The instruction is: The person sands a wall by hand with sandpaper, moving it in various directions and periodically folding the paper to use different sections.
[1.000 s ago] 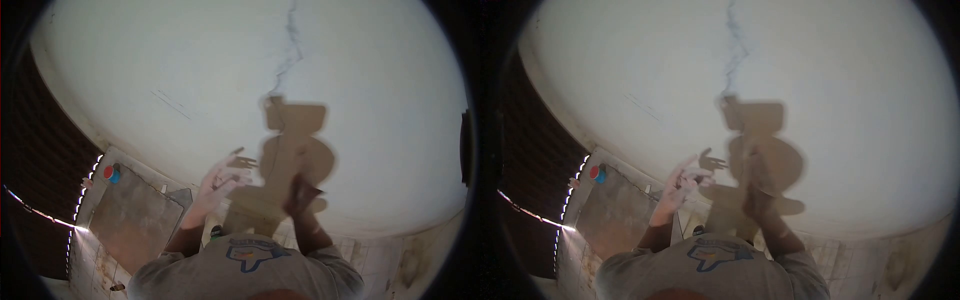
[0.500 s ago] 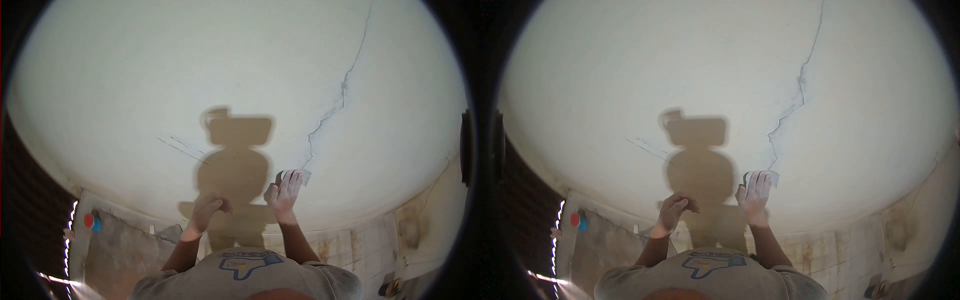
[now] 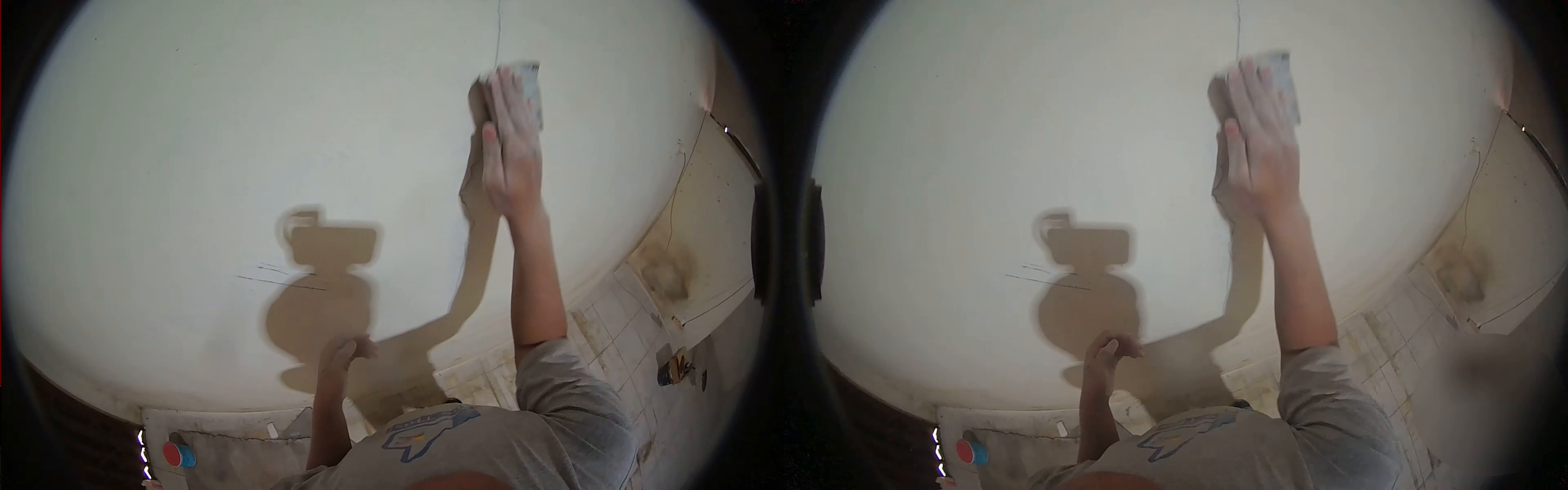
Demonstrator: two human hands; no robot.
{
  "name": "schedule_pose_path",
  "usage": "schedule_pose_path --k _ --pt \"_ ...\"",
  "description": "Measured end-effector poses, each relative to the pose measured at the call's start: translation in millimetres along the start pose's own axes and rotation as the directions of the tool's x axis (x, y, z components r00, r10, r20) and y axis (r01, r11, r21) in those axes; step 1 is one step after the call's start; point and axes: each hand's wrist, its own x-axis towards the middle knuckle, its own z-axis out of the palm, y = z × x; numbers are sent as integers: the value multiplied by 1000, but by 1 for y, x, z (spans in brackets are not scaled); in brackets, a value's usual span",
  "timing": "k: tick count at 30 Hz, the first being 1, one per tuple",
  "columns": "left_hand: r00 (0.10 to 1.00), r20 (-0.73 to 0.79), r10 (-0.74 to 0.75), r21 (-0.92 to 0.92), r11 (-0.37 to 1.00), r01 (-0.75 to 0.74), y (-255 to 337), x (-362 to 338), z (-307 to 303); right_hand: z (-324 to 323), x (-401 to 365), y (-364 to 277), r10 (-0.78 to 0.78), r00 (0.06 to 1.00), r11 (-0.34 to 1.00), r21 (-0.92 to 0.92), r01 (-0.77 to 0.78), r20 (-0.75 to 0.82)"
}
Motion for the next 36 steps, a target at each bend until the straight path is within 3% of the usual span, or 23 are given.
schedule_pose_path --k 3,5,6,7,9,10,14,17,20,23,25,28,31,36 --pt "999 -7 -32 205 978 32 -7 2 8 9 -93 -8 63 991 998 23 -66 118" --pt "999 -12 -33 340 940 35 -12 -8 22 32 -203 -19 203 968 977 36 -210 145" --pt "999 8 -47 246 968 44 -20 -3 32 43 -264 -23 193 967 981 -49 -188 168" --pt "997 29 -70 158 985 65 -25 -3 34 46 -320 -36 321 910 947 -92 -308 263" --pt "989 75 -126 90 989 119 -32 -21 37 37 -401 -52 372 851 925 -70 -373 371" --pt "987 101 -127 107 987 116 -29 -24 39 36 -404 -58 410 821 905 -64 -421 397" --pt "968 119 -219 199 961 193 -16 -28 46 39 -363 -50 327 905 937 31 -348 271" --pt "915 141 -378 0 924 382 -36 -32 32 32 -262 -23 200 960 966 122 -226 198" --pt "962 209 -176 262 958 118 -92 -40 10 18 -147 -2 57 992 988 136 -72 109" --pt "912 251 -324 338 912 232 -40 -38 56 0 -38 5 -89 996 977 193 89 -8" --pt "905 226 -360 257 918 301 -26 -36 67 -6 15 12 -166 985 963 210 170 -34" --pt "911 179 -372 177 923 343 -31 -29 74 -23 58 5 -135 989 957 268 114 62" --pt "899 169 -404 143 913 383 -54 -19 62 -15 14 11 -239 964 892 420 170 118" --pt "906 179 -384 132 922 365 -70 -2 62 24 -163 -11 -103 976 850 527 -12 189"
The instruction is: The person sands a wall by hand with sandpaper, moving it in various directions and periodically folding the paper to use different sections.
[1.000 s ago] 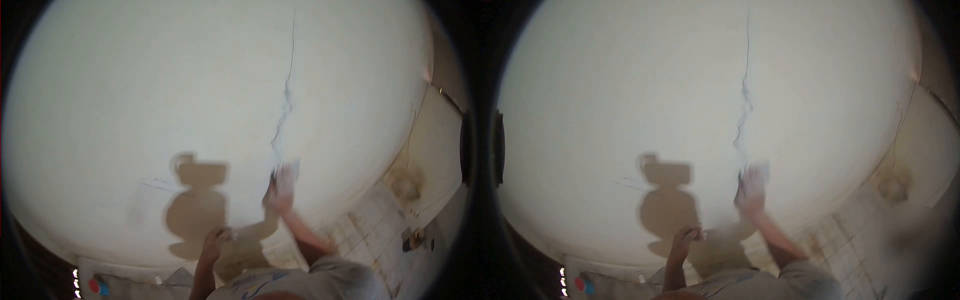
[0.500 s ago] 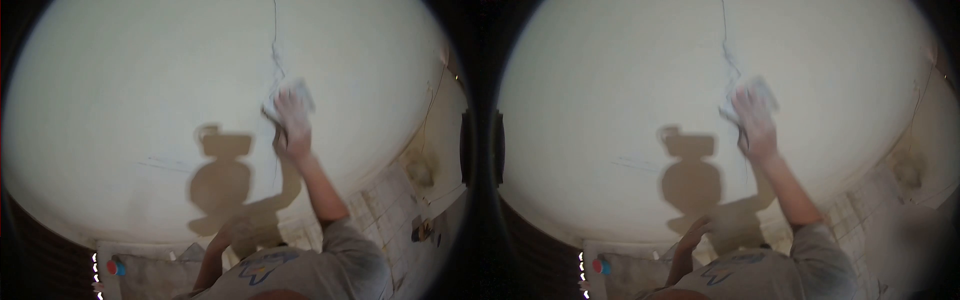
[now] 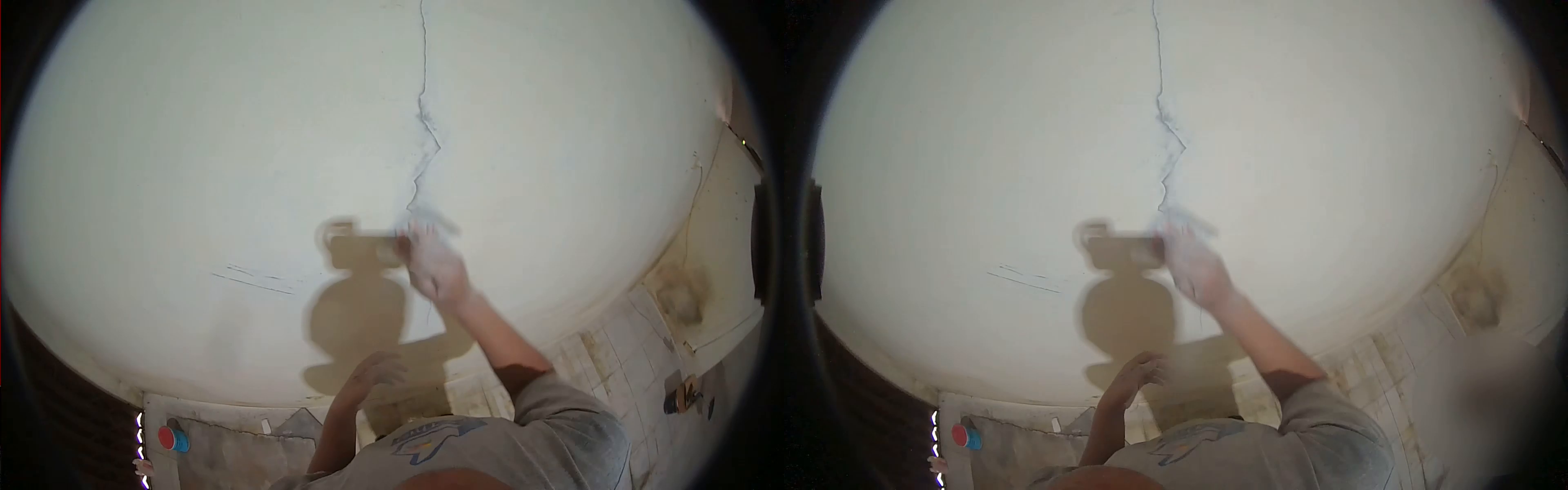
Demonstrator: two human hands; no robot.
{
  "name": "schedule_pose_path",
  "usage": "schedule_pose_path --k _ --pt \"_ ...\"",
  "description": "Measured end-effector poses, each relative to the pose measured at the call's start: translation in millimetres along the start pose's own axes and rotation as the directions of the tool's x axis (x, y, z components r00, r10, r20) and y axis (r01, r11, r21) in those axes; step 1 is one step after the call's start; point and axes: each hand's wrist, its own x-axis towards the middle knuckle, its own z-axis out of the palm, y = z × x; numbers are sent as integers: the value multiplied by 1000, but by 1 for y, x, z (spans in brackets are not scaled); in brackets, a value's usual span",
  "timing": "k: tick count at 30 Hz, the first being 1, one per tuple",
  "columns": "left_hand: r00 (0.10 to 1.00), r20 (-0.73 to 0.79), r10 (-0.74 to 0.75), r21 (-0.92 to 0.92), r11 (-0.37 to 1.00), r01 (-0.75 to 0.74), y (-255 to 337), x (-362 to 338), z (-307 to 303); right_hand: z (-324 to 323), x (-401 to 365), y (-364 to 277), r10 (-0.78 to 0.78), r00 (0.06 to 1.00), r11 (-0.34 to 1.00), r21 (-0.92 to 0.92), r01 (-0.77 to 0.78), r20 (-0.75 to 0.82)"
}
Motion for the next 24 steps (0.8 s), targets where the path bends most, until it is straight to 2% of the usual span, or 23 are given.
schedule_pose_path --k 1,2,3,5,6,8,9,11,12,14,17,18,20,22,24 --pt "1000 -3 23 3 1000 -23 4 -1 6 7 -32 -8 49 998 999 19 -49 44" --pt "999 -8 41 3 999 -41 8 -4 11 6 -37 -34 293 954 935 189 -300 65" --pt "998 -45 53 9 999 -53 11 -8 19 4 -43 -61 511 849 780 342 -524 135" --pt "989 -118 86 33 996 -83 20 -11 32 47 -176 -20 239 963 950 176 -259 126" --pt "990 -120 71 41 997 -67 18 -13 34 56 -227 -13 257 948 953 117 -281 186" --pt "991 -119 56 56 997 -50 7 -15 31 41 -287 -17 528 752 813 23 -582 394" --pt "995 -101 -12 72 997 19 -1 -15 27 28 -291 -25 600 670 738 23 -675 438" --pt "986 -65 -152 100 982 158 -24 -15 19 -3 -259 -54 732 481 481 133 -866 483" --pt "992 -23 -125 291 948 126 -36 -18 21 -7 -257 -60 735 471 438 189 -879 487" --pt "991 75 -107 627 778 36 -56 -20 25 -11 -256 -74 748 439 336 287 -897 498" --pt "993 122 2 461 886 -58 -90 6 14 -6 -227 -98 788 462 221 514 -829 407" --pt "1000 15 6 328 945 -10 -72 3 35 1 -229 -101 791 456 208 522 -827 408" --pt "978 -206 -40 41 998 49 6 6 76 21 -235 -98 795 446 175 547 -819 412" --pt "943 -190 272 87 962 -260 2 25 66 13 -203 -95 723 598 392 508 -767 345" --pt "952 -199 232 76 972 -221 31 22 74 1 -167 -95 636 710 593 397 -701 302"
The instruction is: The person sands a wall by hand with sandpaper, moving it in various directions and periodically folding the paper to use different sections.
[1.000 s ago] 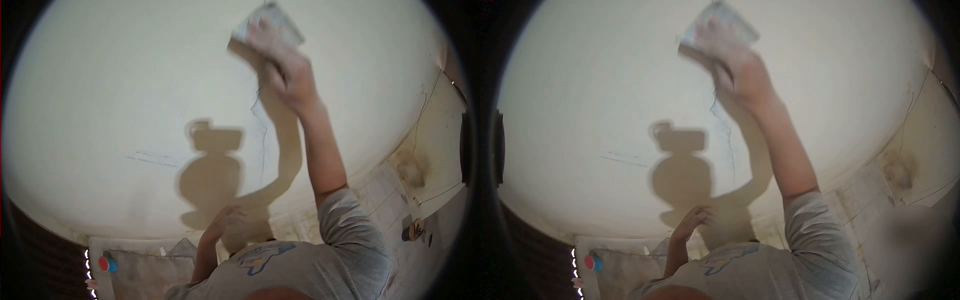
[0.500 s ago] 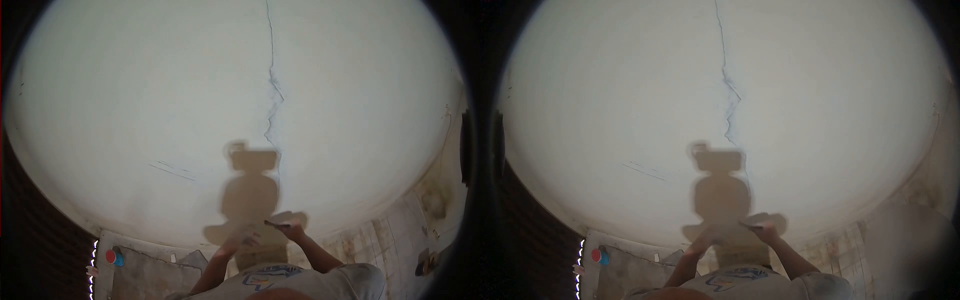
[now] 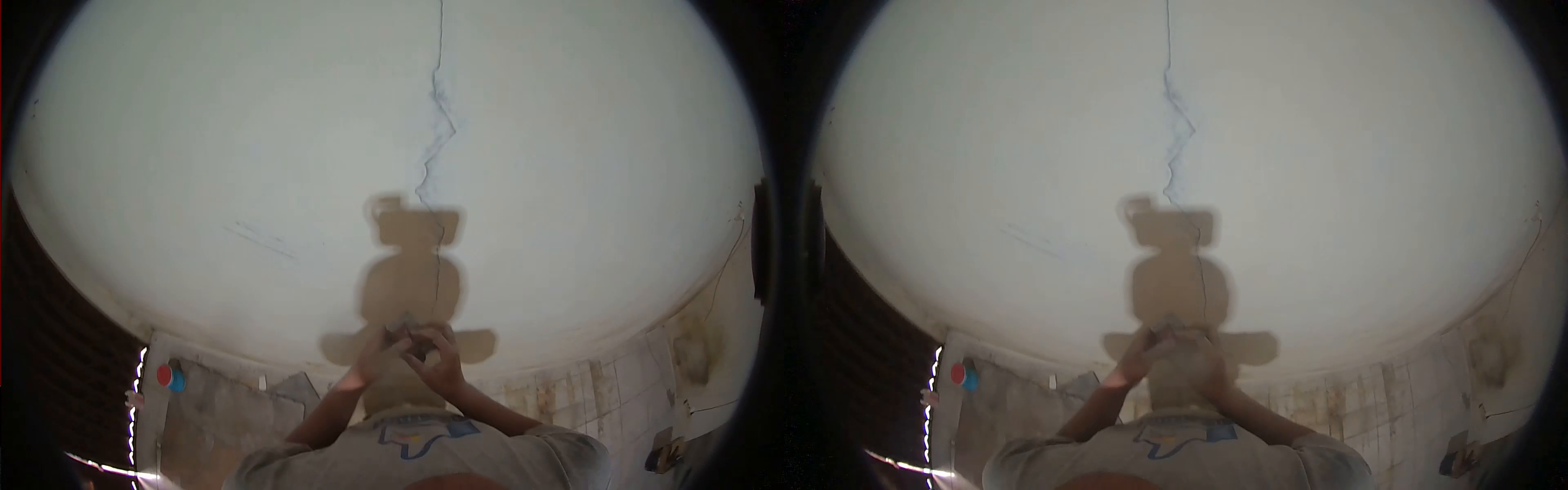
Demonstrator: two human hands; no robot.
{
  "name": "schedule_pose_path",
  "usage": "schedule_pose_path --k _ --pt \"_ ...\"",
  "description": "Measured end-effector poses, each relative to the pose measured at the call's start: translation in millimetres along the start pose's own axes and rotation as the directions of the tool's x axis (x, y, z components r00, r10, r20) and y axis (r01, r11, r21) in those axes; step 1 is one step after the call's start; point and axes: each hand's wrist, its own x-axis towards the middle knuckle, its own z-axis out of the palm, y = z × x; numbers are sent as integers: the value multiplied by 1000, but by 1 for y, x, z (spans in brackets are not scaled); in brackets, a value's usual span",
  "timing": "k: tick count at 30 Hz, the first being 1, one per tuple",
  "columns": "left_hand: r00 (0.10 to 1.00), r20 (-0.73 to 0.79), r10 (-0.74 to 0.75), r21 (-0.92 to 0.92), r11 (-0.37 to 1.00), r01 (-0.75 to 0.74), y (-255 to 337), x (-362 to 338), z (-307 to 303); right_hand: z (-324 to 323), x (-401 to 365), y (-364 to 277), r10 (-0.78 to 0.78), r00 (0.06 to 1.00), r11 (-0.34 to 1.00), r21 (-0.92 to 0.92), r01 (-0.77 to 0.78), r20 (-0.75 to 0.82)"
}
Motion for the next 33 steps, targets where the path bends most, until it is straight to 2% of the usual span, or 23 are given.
schedule_pose_path --k 2,3,4,5,7,8,10,13,16,17,19,20,23,24,26,28,30,31,33 --pt "1000 -28 -3 41 999 4 -12 -1 -4 -8 8 -24 -115 992 964 -235 123 47" --pt "999 -40 1 64 998 2 -14 0 -3 -11 7 -24 -124 990 953 -269 139 73" --pt "993 -96 75 3 997 -75 -5 -1 11 -14 7 -22 -139 986 939 -303 162 97" --pt "990 -129 57 -24 998 -60 -14 -3 13 -17 7 -21 -157 980 923 -335 190 121" --pt "981 -191 20 -77 996 -36 -34 -6 18 -21 5 -26 -165 984 931 -320 176 59" --pt "985 -172 -14 -93 996 -2 -40 -9 18 -23 2 -27 -168 985 935 -312 168 26" --pt "988 -131 -76 -120 991 60 -42 -13 19 -30 0 -21 -142 990 973 -185 139 -5" --pt "941 -313 -128 -86 991 106 -33 -8 26 -42 4 -5 -104 994 994 -22 105 36" --pt "897 -383 221 94 975 -200 -23 6 17 -50 6 15 -26 995 986 164 9 101" --pt "909 -363 207 66 978 -196 -13 11 16 -53 8 20 3 993 972 232 -31 122" --pt "930 -316 186 18 981 -191 22 14 20 -61 12 14 -20 985 969 247 -22 169" --pt "969 -167 184 -31 981 -192 24 19 11 -65 14 12 -36 981 966 258 -14 188" --pt "994 -76 80 70 995 -75 24 30 36 -75 23 6 -15 983 966 256 -33 185" --pt "999 -40 8 385 923 8 11 37 33 -76 29 13 -46 982 973 229 3 185" --pt "999 -23 -24 261 965 29 45 37 81 -79 36 28 -108 977 982 172 76 185" --pt "987 92 128 403 902 -155 35 42 86 -92 40 40 -179 960 974 174 143 217" --pt "975 144 167 506 835 -218 16 42 85 -98 40 50 -224 944 965 189 180 243" --pt "982 127 140 547 816 -187 7 41 82 -99 38 55 -232 939 962 203 183 254" --pt "983 59 176 565 806 -178 1 44 82 -102 38 59 -225 930 964 208 167 292"
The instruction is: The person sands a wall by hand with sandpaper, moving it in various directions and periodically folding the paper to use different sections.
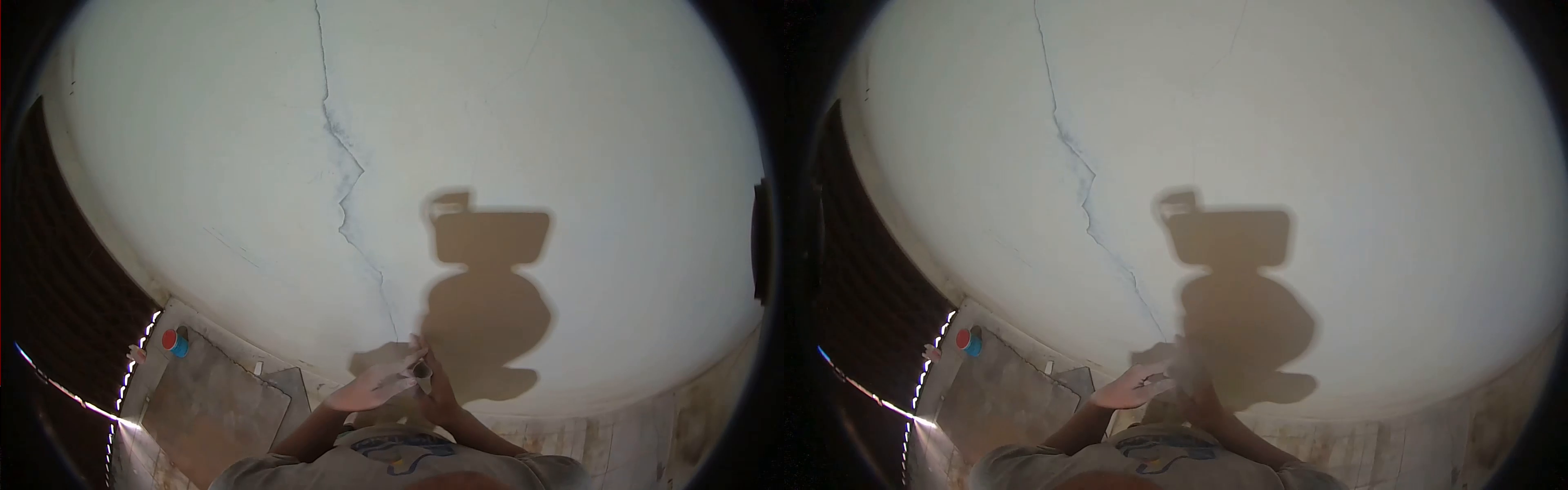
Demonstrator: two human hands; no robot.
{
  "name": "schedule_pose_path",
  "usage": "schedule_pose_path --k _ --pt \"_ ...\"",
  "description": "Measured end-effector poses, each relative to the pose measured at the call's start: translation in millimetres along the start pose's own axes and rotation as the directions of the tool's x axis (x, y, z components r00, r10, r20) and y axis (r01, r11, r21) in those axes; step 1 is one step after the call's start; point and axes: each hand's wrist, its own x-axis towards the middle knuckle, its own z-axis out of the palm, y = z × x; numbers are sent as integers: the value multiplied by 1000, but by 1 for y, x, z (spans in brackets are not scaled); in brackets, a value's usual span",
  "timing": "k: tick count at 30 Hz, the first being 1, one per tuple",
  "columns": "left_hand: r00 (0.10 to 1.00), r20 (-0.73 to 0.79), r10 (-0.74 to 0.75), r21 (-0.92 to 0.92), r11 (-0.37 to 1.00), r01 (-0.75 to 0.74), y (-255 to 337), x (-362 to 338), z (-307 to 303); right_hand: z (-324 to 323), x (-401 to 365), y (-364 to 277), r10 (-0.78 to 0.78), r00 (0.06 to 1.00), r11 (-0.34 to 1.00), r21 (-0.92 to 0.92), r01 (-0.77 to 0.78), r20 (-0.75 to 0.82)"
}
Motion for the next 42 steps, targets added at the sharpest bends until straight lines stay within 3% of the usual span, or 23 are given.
schedule_pose_path --k 2,5,8,11,13,16,17,19,21,22,24,26,27,30,31,34,37,39,42 --pt "987 -151 48 -33 998 -54 26 3 0 -3 2 -7 36 999 999 -6 -36 40" --pt "944 -301 134 138 986 -96 6 -6 -14 -1 10 1 -59 994 992 -113 48 -94" --pt "929 -344 -136 -42 991 129 -1 -15 -27 -5 26 -16 10 994 1000 26 -7 -107" --pt "940 -314 -132 -305 952 32 -26 -22 -33 -10 49 -44 -97 995 993 73 96 16" --pt "939 -306 -155 -438 899 6 -32 -21 -42 -9 51 -41 -1 995 951 307 -30 100" --pt "926 -356 -122 -464 883 -62 -24 -7 -64 -2 64 -50 61 971 835 521 -177 231" --pt "932 -349 -99 -435 898 -68 -47 -8 -72 2 70 -53 67 959 794 568 -218 274" --pt "945 -318 -71 -425 902 -76 -46 -6 -85 18 72 -58 188 909 936 214 -281 373" --pt "949 -313 25 -335 932 -135 -45 -10 -92 41 78 -66 108 956 993 -79 -90 274" --pt "949 -315 -2 -381 916 -124 -39 -11 -97 55 91 -76 -78 983 972 -205 112 164" --pt "949 -309 -60 -466 879 -97 -25 -11 -109 66 100 -81 -322 946 878 -383 287 -29" --pt "969 -187 -159 -487 872 49 -35 -8 -131 66 99 -44 -406 864 835 -506 218 -298" --pt "973 -169 -159 -508 860 53 -42 -9 -143 66 98 -26 -435 795 822 -547 159 -423" --pt "991 -124 -50 -514 858 -22 -55 -18 -170 25 168 -126 -632 725 455 -888 61 -274" --pt "994 -111 11 -504 861 -65 -57 -22 -180 21 185 -125 -633 726 559 -807 188 -270" --pt "993 -100 63 -612 783 -111 -42 -31 -203 42 206 -101 -543 764 486 -873 -52 -348" --pt "992 -114 55 -516 850 -107 -49 -43 -216 84 179 -58 -511 740 563 -821 -97 -438" --pt "990 -135 -38 -555 831 -44 -64 -52 -221 112 148 -13 -488 727 566 -809 -158 -483" --pt "989 -113 -90 -665 747 -8 -70 -56 -224 97 108 31 -450 822 436 -889 -139 -349"
